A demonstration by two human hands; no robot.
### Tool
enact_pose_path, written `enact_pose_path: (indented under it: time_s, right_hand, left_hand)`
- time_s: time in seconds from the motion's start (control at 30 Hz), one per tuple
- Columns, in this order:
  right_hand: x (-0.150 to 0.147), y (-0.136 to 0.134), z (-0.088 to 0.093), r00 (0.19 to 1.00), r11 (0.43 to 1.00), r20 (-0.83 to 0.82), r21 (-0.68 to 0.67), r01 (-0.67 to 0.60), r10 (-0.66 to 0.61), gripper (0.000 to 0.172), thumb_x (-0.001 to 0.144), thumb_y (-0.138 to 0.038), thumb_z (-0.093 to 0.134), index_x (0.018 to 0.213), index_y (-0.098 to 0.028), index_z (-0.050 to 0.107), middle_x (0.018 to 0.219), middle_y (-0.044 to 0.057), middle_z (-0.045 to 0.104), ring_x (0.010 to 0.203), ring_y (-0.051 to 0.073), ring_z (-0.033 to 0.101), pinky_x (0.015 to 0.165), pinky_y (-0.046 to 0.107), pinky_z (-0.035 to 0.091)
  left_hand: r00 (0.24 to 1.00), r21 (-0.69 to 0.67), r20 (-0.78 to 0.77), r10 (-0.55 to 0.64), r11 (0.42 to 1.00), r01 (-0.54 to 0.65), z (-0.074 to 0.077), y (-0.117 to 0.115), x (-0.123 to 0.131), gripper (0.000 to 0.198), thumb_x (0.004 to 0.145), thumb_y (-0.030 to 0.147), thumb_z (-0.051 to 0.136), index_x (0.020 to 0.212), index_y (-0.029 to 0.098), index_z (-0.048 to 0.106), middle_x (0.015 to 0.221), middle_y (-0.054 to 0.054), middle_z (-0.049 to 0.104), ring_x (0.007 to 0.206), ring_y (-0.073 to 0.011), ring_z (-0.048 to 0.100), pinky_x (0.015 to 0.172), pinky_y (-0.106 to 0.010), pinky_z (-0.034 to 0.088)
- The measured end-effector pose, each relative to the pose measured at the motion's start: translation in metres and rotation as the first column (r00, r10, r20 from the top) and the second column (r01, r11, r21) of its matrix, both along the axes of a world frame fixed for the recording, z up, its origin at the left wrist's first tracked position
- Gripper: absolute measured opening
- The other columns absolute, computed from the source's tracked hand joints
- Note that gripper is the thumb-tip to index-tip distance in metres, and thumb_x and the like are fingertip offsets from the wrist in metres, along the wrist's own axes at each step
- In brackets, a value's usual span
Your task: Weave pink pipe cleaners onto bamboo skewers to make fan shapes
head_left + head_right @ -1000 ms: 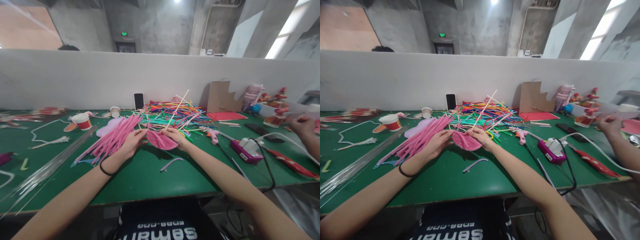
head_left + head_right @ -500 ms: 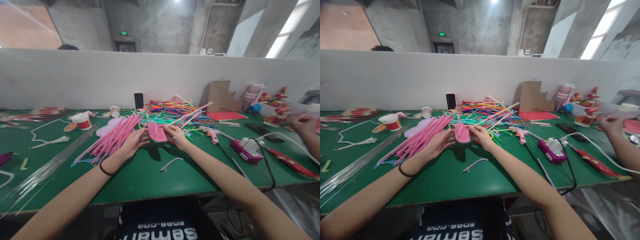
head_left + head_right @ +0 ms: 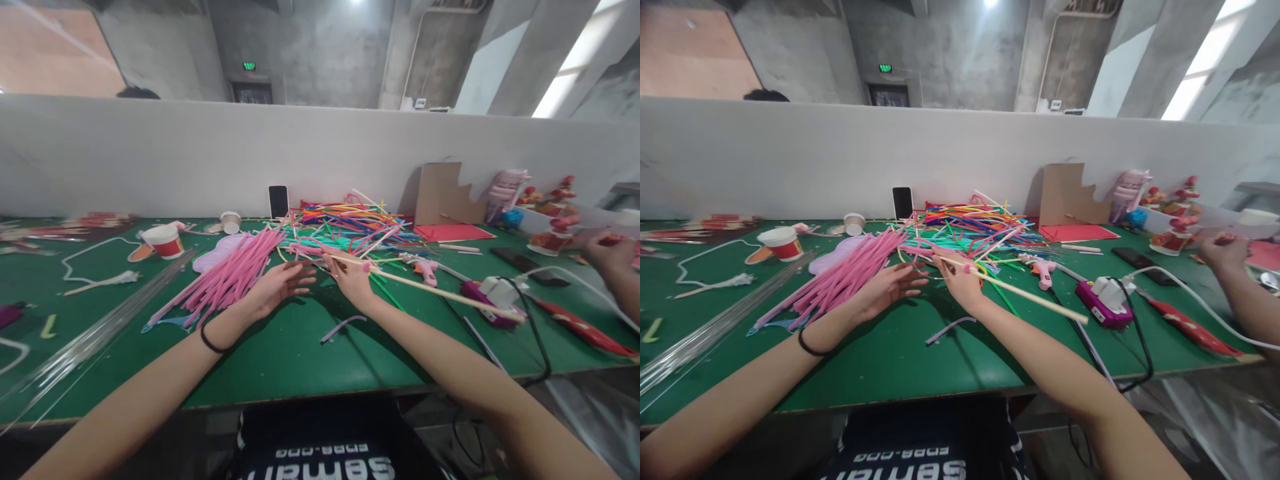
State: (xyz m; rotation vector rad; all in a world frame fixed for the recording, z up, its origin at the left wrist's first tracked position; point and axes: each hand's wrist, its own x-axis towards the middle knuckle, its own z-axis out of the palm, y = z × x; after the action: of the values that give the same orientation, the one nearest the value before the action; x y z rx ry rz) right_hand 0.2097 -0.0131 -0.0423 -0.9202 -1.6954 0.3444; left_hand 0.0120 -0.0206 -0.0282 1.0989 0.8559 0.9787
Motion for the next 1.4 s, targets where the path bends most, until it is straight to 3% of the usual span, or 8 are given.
enact_pose_path:
  time_s: [0.17,0.33,0.57,0.7,0.8,0.93,1.17,1.4]
  right_hand:
    - [-0.012,-0.008,-0.003,0.976,0.990,0.214,0.137,0.017,-0.047,0.035,0.099,-0.043,0.045,0.116,-0.027,0.073,0.107,0.007,0.074,0.101,0.022,0.067,0.090,0.036,0.053]
    - [-0.022,-0.001,-0.014,0.893,0.947,0.444,0.311,-0.079,-0.071,0.037,0.101,-0.033,0.044,0.124,-0.018,0.067,0.120,0.012,0.069,0.112,0.023,0.060,0.104,0.043,0.047]
    - [-0.020,-0.005,-0.022,0.710,0.939,0.704,0.253,-0.234,-0.012,0.066,0.095,-0.021,0.044,0.157,-0.012,0.022,0.160,0.014,0.030,0.148,0.027,0.025,0.119,0.047,0.028]
    - [-0.015,-0.005,-0.019,0.694,0.951,0.719,0.184,-0.247,0.041,0.066,0.093,-0.019,0.047,0.155,-0.013,0.025,0.161,0.014,0.027,0.147,0.027,0.027,0.117,0.046,0.031]
    - [-0.004,-0.001,-0.007,0.633,0.983,0.774,0.092,-0.159,0.030,0.050,0.094,-0.016,0.045,0.144,-0.018,0.048,0.148,0.013,0.048,0.135,0.026,0.044,0.109,0.042,0.039]
    - [0.016,0.000,0.017,0.480,0.981,0.873,-0.010,0.194,-0.086,0.029,0.093,-0.025,0.050,0.109,-0.013,0.070,0.107,0.016,0.069,0.110,0.029,0.058,0.096,0.038,0.045]
    - [0.027,-0.009,0.035,0.282,0.849,0.949,-0.032,0.527,-0.139,0.046,0.088,-0.034,0.060,0.125,-0.006,0.060,0.122,0.025,0.063,0.119,0.039,0.054,0.093,0.045,0.043]
    - [0.027,-0.001,0.020,0.317,0.822,0.927,-0.018,0.570,-0.199,0.042,0.090,-0.033,0.061,0.120,-0.005,0.062,0.115,0.027,0.068,0.118,0.042,0.054,0.102,0.062,0.027]
  left_hand:
    - [0.995,0.122,-0.098,-0.036,0.991,0.047,-0.012,-0.004,0.008,0.044,0.089,0.053,0.062,0.115,0.019,0.069,0.120,-0.014,0.070,0.105,-0.0274,0.069,0.076,-0.033,0.059]
    - [0.999,0.122,0.046,-0.011,0.993,0.006,-0.021,-0.001,0.015,0.043,0.091,0.054,0.057,0.109,0.017,0.070,0.108,-0.011,0.074,0.093,-0.0237,0.069,0.073,-0.032,0.057]
    - [0.966,0.041,0.154,0.208,0.975,-0.216,-0.012,0.010,0.006,0.030,0.090,0.044,0.061,0.092,0.015,0.071,0.096,-0.010,0.076,0.079,-0.0193,0.070,0.061,-0.026,0.056]
    - [0.948,0.020,0.114,0.297,0.953,-0.301,-0.006,0.014,-0.003,0.033,0.095,0.041,0.052,0.090,0.015,0.072,0.094,-0.010,0.076,0.076,-0.0169,0.071,0.062,-0.024,0.056]
    - [0.942,0.033,0.039,0.333,0.942,-0.334,-0.003,0.016,-0.010,0.037,0.094,0.042,0.048,0.087,0.015,0.072,0.100,-0.012,0.076,0.083,-0.0193,0.073,0.062,-0.025,0.056]
    - [0.936,0.056,0.009,0.353,0.934,-0.353,-0.004,0.019,-0.016,0.039,0.091,0.044,0.047,0.085,0.015,0.072,0.101,-0.012,0.075,0.086,-0.0209,0.073,0.067,-0.027,0.056]
    - [0.898,0.102,-0.002,0.439,0.894,-0.437,-0.011,0.026,-0.021,0.043,0.087,0.047,0.047,0.080,0.013,0.072,0.100,-0.013,0.076,0.086,-0.0223,0.072,0.069,-0.028,0.055]
    - [0.914,0.132,0.000,0.405,0.906,-0.401,-0.016,0.024,-0.019,0.048,0.087,0.053,0.046,0.080,0.014,0.072,0.097,-0.013,0.076,0.085,-0.0231,0.072,0.070,-0.030,0.056]
